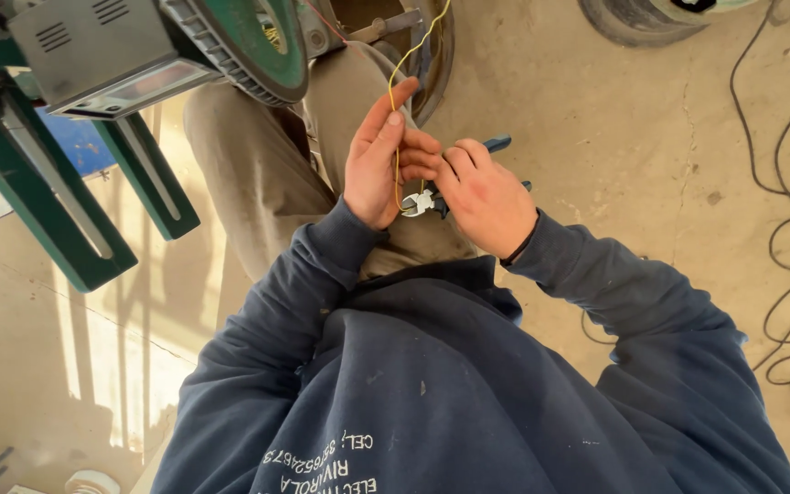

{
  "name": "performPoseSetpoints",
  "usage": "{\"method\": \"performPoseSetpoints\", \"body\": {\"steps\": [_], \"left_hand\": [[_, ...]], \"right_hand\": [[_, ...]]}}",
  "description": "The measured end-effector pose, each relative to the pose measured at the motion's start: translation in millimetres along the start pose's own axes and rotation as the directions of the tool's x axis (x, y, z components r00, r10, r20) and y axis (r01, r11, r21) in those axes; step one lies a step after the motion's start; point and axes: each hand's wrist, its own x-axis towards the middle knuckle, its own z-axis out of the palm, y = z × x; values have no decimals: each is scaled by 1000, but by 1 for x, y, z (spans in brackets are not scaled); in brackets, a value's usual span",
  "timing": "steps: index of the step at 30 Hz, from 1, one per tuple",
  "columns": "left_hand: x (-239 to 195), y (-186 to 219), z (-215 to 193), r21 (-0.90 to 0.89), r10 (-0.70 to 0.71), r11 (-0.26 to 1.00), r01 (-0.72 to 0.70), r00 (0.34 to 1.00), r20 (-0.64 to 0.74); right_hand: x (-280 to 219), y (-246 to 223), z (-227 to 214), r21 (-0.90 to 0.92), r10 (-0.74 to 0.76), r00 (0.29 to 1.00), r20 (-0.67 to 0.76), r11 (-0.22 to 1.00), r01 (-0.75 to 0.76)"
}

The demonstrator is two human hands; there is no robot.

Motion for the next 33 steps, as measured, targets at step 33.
{"method": "performPoseSetpoints", "body": {"steps": [33], "left_hand": [[-77,35,-63,448,-96,891,70,995,35]], "right_hand": [[3,60,61,711,119,702,702,-69,-700]]}}
